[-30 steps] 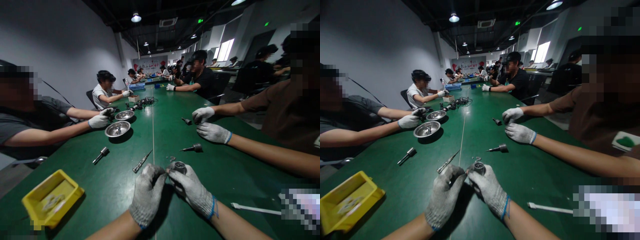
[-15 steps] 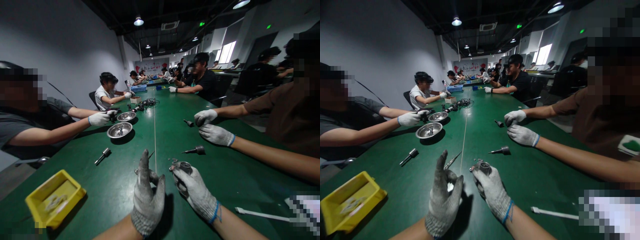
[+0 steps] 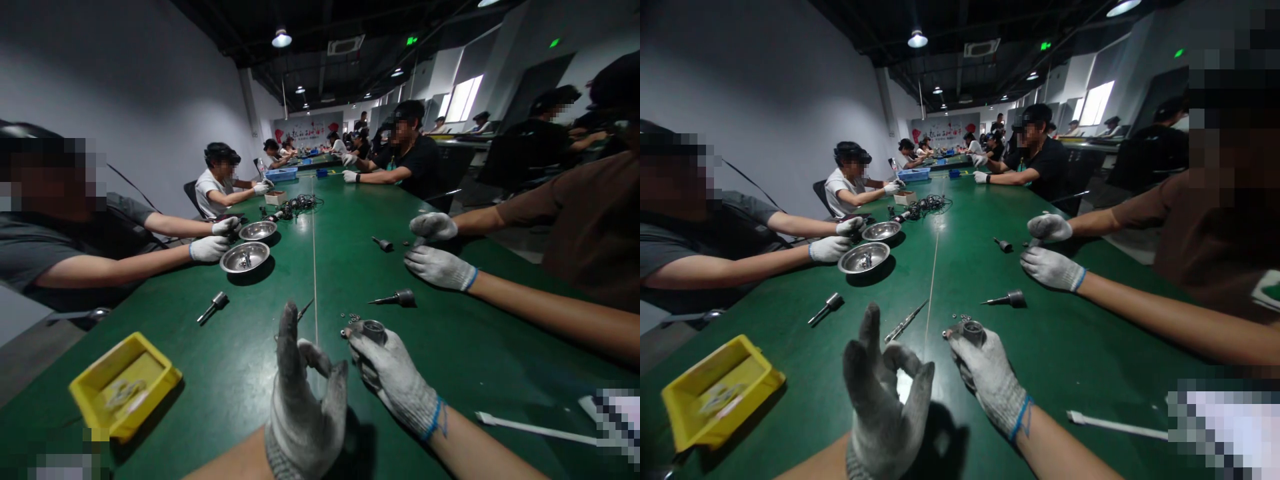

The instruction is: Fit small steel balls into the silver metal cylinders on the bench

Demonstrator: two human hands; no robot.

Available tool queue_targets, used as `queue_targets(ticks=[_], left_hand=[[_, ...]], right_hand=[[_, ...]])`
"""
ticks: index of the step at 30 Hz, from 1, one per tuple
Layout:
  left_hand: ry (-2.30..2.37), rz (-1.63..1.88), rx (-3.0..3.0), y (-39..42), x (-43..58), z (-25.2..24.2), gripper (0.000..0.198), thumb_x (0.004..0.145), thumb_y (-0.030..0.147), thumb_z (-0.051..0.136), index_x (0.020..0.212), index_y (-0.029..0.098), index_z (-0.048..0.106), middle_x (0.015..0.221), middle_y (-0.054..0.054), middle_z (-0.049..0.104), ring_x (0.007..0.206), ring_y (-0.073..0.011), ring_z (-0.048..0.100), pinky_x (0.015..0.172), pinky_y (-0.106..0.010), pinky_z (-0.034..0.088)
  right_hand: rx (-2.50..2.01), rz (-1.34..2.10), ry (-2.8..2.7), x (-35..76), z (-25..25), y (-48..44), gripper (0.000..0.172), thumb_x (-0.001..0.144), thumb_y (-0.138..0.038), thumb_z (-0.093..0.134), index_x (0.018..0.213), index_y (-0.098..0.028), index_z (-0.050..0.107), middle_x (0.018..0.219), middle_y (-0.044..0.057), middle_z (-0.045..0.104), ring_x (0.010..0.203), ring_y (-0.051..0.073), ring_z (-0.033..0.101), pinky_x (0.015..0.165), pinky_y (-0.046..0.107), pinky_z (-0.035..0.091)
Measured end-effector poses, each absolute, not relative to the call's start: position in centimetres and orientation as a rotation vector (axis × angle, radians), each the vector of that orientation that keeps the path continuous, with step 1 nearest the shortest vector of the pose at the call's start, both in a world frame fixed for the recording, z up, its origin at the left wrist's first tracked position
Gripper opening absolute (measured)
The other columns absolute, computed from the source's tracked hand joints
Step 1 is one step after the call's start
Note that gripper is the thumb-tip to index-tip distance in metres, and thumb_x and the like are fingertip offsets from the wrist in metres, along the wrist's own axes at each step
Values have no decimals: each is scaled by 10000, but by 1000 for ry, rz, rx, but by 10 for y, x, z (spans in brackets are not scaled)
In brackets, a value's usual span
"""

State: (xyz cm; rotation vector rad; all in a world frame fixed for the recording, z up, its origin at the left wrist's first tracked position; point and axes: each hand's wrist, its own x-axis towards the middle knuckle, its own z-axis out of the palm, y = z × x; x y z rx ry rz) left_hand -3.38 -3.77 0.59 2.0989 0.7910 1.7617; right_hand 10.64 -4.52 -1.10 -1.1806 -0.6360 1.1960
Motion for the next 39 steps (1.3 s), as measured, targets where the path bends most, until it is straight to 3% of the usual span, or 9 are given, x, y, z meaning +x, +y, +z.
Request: queue_targets(ticks=[3,7,12,14,16,19,26,31,39], left_hand=[[855,1666,2119,-38,-33,2,866,972,126,544,1674,316,73,1562,-236,468,617,-98,617,595,-265,607],[978,1504,2099,-31,-35,-9,835,974,140,524,1678,230,85,1143,-155,711,618,-142,631,593,-262,599],[952,1419,2116,-27,-39,-12,857,952,109,528,1680,216,89,736,9,604,576,-149,594,590,-244,582],[970,1438,2107,-26,-39,-9,849,952,116,535,1678,222,108,817,-28,657,598,-150,603,605,-251,588],[939,1481,2092,-29,-39,-4,855,953,122,539,1679,240,104,1072,-123,712,640,-145,620,648,-274,607],[806,1516,2083,-36,-38,3,873,955,119,535,1680,287,80,1357,-199,636,648,-129,626,676,-296,622],[888,1516,2053,-36,-36,19,898,966,137,556,1680,317,42,1465,-196,585,626,-105,632,633,-261,618],[780,1590,2091,-36,-34,26,933,952,109,576,1677,336,36,1613,-220,412,714,-116,646,689,-285,631],[778,1563,2098,-24,-35,14,921,933,56,566,1681,264,70,1516,-227,504,673,-87,602,683,-253,619]], right_hand=[[-1190,1194,-632,106,-10,-45,570,546,-600,923,721,-199,559,458,-117,409,355,22,246,349,199,152],[-1195,1203,-628,106,-8,-45,571,536,-592,931,731,-197,566,466,-113,424,355,23,255,354,203,149],[-1193,1192,-635,107,-11,-45,554,564,-585,927,722,-200,561,479,-109,421,372,28,253,367,208,151],[-1199,1175,-635,108,-13,-44,542,573,-571,928,712,-201,558,491,-102,431,380,31,261,374,212,158],[-1199,1176,-635,108,-13,-44,541,568,-563,934,711,-202,556,493,-104,427,382,32,261,376,213,161],[-1195,1199,-628,108,-11,-45,564,544,-580,938,716,-205,553,473,-117,403,373,31,246,370,215,155],[-1218,1172,-617,106,-8,-43,575,509,-590,939,710,-199,567,485,-103,436,365,27,245,362,218,141],[-1206,1164,-592,105,-7,-43,560,492,-560,942,698,-205,561,449,-122,385,360,32,239,363,217,147],[-1214,1160,-597,104,-6,-45,537,517,-539,946,714,-197,583,470,-113,409,368,30,237,370,222,134]])
